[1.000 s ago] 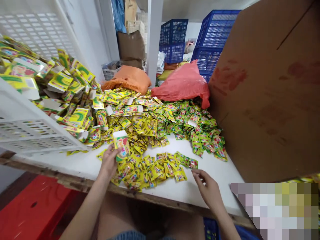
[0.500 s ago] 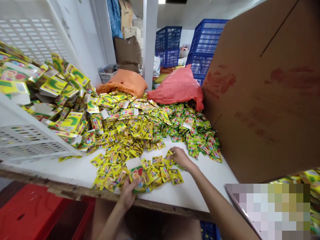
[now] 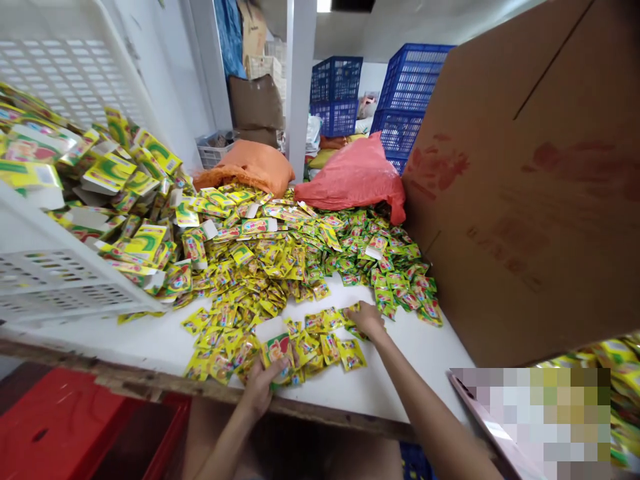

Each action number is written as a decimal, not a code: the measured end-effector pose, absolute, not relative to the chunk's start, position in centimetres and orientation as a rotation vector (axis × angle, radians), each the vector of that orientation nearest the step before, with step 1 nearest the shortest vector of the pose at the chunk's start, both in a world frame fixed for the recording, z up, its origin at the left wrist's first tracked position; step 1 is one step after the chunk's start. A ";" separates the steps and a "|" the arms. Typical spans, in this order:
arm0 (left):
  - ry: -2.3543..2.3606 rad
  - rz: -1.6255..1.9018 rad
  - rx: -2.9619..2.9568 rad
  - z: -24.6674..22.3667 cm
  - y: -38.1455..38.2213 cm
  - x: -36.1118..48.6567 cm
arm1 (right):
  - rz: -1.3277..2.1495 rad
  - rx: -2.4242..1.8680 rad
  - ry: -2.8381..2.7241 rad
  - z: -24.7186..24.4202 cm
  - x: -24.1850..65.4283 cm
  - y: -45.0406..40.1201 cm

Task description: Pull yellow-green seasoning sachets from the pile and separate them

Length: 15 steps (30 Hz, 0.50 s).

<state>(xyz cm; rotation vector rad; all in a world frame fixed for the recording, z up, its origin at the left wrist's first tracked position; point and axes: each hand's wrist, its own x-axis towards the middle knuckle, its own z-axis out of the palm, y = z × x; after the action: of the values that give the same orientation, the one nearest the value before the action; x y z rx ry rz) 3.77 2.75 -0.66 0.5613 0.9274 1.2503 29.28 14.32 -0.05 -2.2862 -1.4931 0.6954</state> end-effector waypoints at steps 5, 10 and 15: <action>0.878 1.255 0.659 -1.5 2.8 3.7 | 0.669 -2.195 -1.583 0.1 28.4 13.6; 0.875 1.273 0.674 -1.4 2.6 3.6 | 0.635 -1.818 -1.808 3.0 29.3 10.4; 0.815 1.174 0.701 1.0 2.2 4.2 | 0.862 -1.563 -2.063 2.3 29.3 3.4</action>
<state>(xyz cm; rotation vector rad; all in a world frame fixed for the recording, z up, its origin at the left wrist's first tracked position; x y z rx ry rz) 4.22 2.17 0.97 0.7008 0.8148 1.1739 29.35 3.43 2.28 -1.5628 -2.0628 0.8618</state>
